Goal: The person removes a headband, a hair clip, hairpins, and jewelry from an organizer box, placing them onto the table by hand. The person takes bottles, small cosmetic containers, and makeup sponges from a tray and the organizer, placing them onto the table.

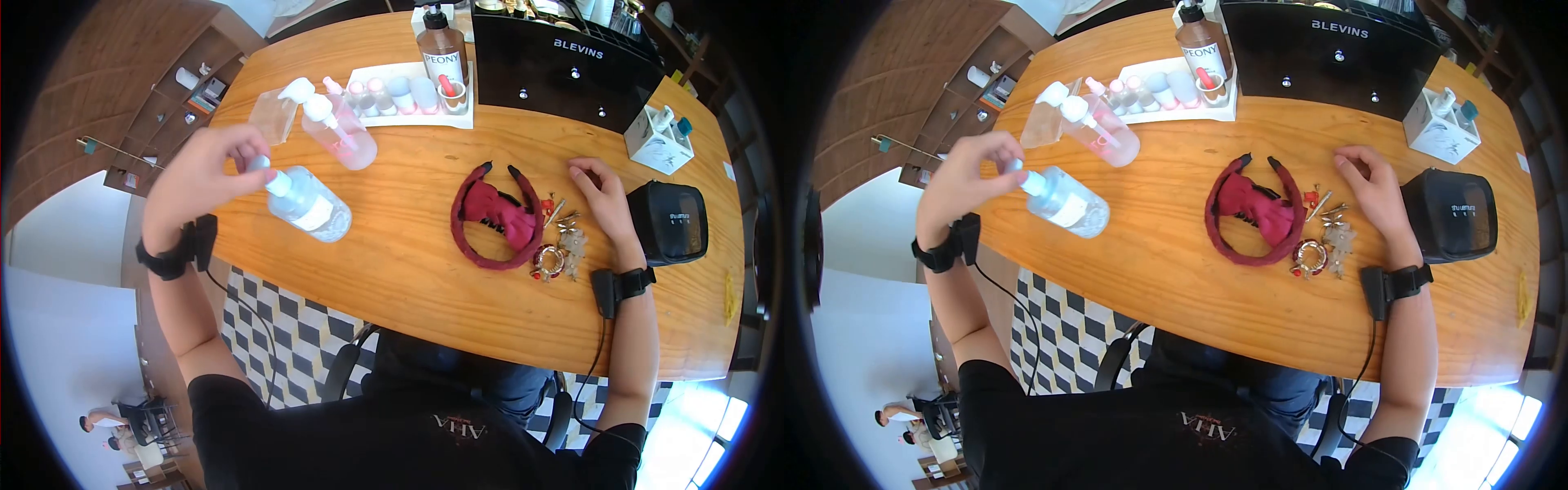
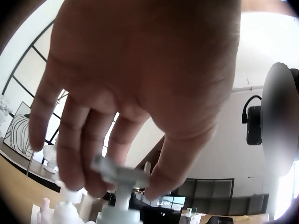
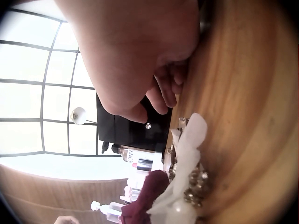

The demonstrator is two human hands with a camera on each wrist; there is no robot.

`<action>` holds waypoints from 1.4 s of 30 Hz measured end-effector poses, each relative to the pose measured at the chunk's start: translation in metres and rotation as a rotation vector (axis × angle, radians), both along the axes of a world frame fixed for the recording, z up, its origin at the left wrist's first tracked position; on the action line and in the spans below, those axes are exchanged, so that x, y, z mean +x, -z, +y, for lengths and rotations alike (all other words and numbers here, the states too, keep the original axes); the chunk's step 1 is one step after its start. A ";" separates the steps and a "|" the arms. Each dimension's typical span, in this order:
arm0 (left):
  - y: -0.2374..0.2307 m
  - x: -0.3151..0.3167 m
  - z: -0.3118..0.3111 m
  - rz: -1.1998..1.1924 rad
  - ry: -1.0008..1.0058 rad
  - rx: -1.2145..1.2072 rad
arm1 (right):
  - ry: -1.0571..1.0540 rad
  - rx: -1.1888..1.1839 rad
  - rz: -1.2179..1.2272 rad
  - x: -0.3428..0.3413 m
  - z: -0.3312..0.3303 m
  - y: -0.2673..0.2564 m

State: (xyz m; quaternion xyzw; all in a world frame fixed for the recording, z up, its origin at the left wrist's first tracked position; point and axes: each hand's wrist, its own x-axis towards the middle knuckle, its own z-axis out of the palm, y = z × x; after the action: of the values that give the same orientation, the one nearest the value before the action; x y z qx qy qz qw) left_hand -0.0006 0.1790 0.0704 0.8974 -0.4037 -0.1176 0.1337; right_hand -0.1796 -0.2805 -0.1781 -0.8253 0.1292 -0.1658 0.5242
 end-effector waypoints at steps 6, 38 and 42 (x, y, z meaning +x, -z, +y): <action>0.029 0.002 -0.017 -0.028 -0.087 0.071 | -0.008 0.000 -0.002 -0.001 0.002 -0.003; 0.022 0.187 -0.281 -0.465 0.175 0.269 | -0.029 0.004 0.006 -0.002 0.003 -0.009; 0.005 0.191 -0.270 -0.480 0.175 0.063 | -0.037 0.004 0.034 -0.003 0.002 -0.010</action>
State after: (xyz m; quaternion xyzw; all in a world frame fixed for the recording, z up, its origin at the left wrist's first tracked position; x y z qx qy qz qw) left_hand 0.1902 -0.0907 0.0657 0.8650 -0.4962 0.0751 -0.0046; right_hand -0.1826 -0.2780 -0.1678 -0.8293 0.1229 -0.1418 0.5264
